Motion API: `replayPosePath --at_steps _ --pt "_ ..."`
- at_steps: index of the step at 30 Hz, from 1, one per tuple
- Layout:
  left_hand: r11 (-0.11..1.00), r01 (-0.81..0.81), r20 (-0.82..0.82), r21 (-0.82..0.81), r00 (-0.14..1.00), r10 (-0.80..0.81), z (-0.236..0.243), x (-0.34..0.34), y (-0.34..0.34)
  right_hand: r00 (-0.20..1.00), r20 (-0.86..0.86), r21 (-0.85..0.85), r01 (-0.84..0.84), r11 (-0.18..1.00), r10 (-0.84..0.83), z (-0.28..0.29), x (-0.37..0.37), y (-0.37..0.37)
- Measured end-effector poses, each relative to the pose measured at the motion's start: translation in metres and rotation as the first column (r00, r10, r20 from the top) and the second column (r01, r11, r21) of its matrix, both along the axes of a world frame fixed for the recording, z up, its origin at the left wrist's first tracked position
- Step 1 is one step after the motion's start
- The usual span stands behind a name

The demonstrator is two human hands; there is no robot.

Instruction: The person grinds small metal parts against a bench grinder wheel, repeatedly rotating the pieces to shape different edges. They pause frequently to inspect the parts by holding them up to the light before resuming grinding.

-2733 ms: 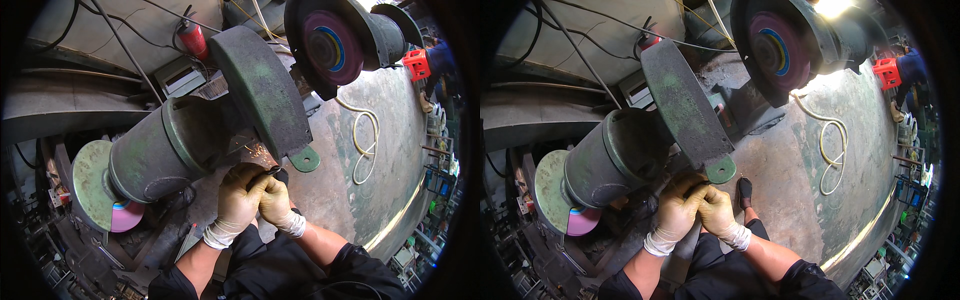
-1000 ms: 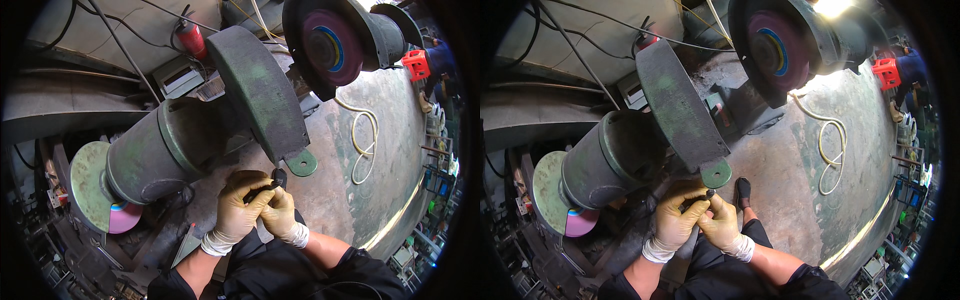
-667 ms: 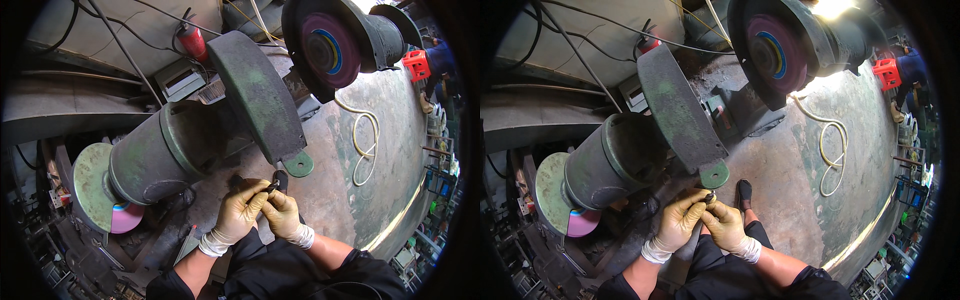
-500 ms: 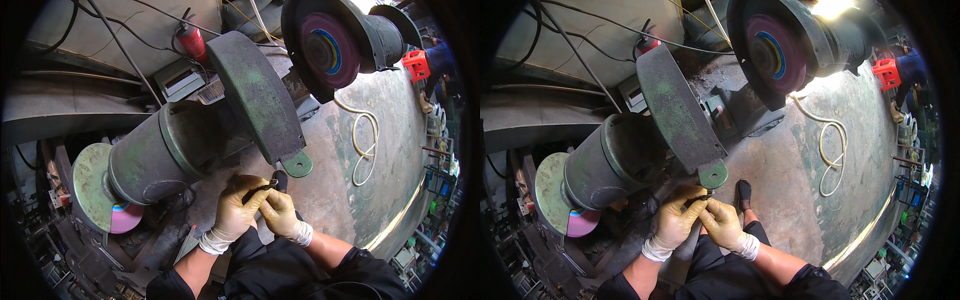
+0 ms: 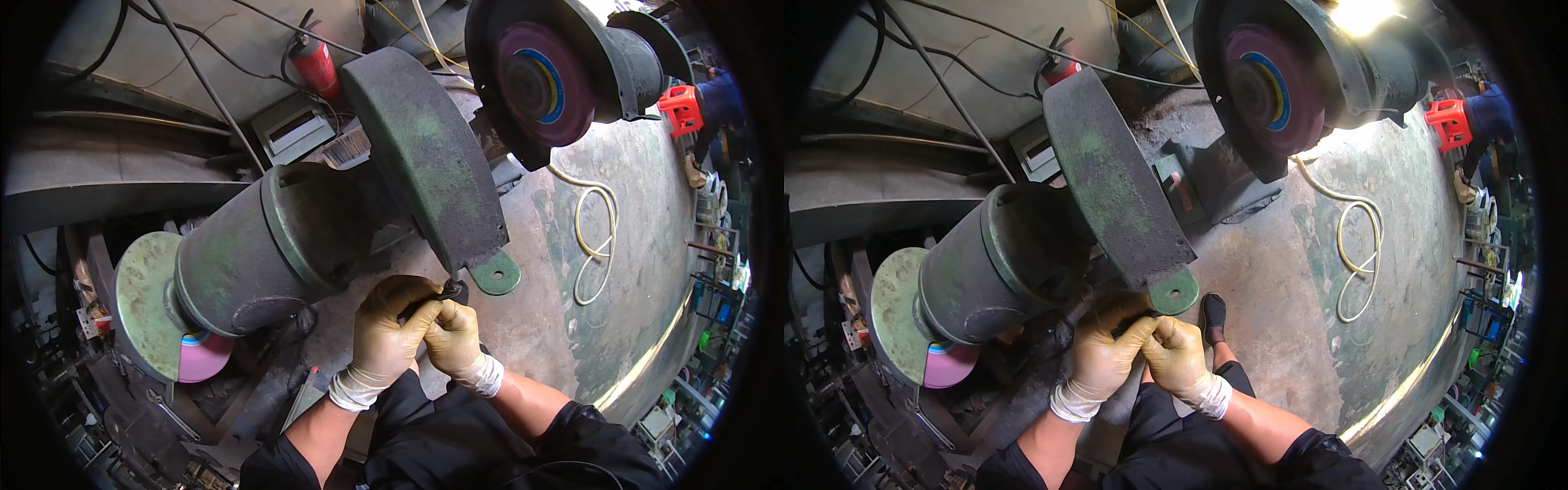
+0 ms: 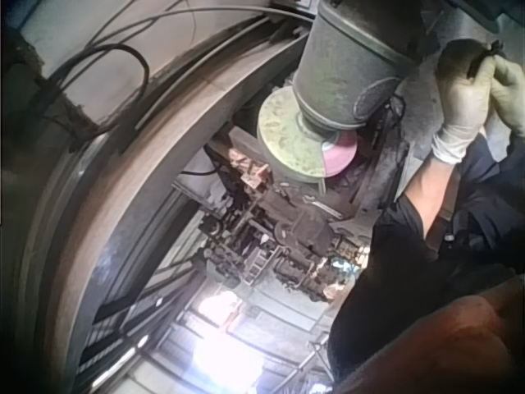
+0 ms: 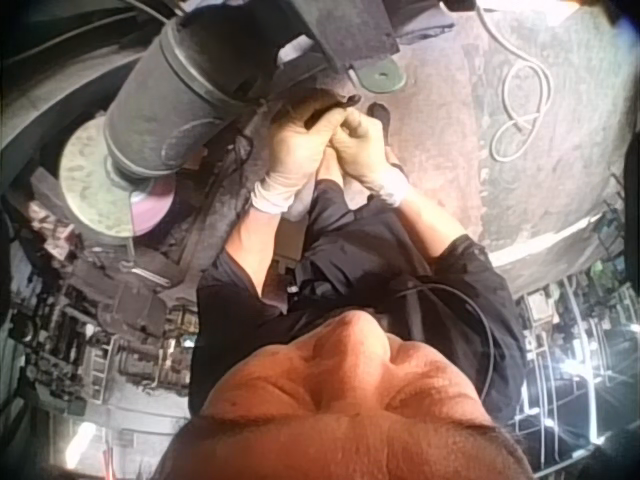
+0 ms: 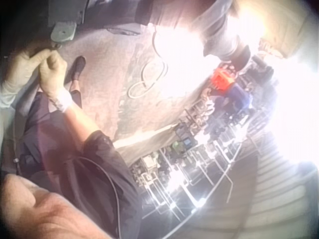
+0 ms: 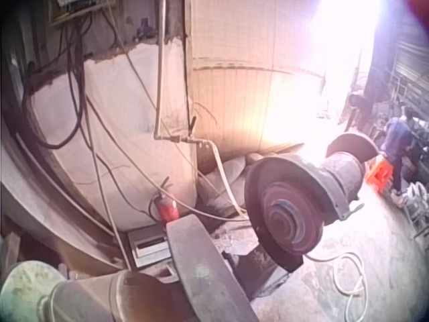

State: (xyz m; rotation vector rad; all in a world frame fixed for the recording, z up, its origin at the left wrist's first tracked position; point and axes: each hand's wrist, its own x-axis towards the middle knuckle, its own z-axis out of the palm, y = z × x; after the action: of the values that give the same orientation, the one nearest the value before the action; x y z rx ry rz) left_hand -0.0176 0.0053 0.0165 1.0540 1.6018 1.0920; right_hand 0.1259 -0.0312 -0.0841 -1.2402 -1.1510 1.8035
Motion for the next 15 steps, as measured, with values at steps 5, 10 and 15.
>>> replayPosePath --at_steps 5,10,15 --pt "1.000 0.008 0.015 -0.019 1.000 -0.008 -0.002 -0.005 -0.002 1.000 0.007 0.035 0.011 0.999 -0.011 0.060 -0.013 0.032" --pt "0.997 -0.038 0.097 -0.066 0.994 0.045 0.000 -0.001 0.003 0.999 0.001 -0.033 0.047 0.998 -0.047 0.049 -0.013 0.027" --pt "0.996 -0.047 0.141 -0.082 0.988 0.058 0.002 -0.001 0.004 0.997 -0.009 -0.049 0.072 0.996 -0.072 0.062 -0.015 0.034"
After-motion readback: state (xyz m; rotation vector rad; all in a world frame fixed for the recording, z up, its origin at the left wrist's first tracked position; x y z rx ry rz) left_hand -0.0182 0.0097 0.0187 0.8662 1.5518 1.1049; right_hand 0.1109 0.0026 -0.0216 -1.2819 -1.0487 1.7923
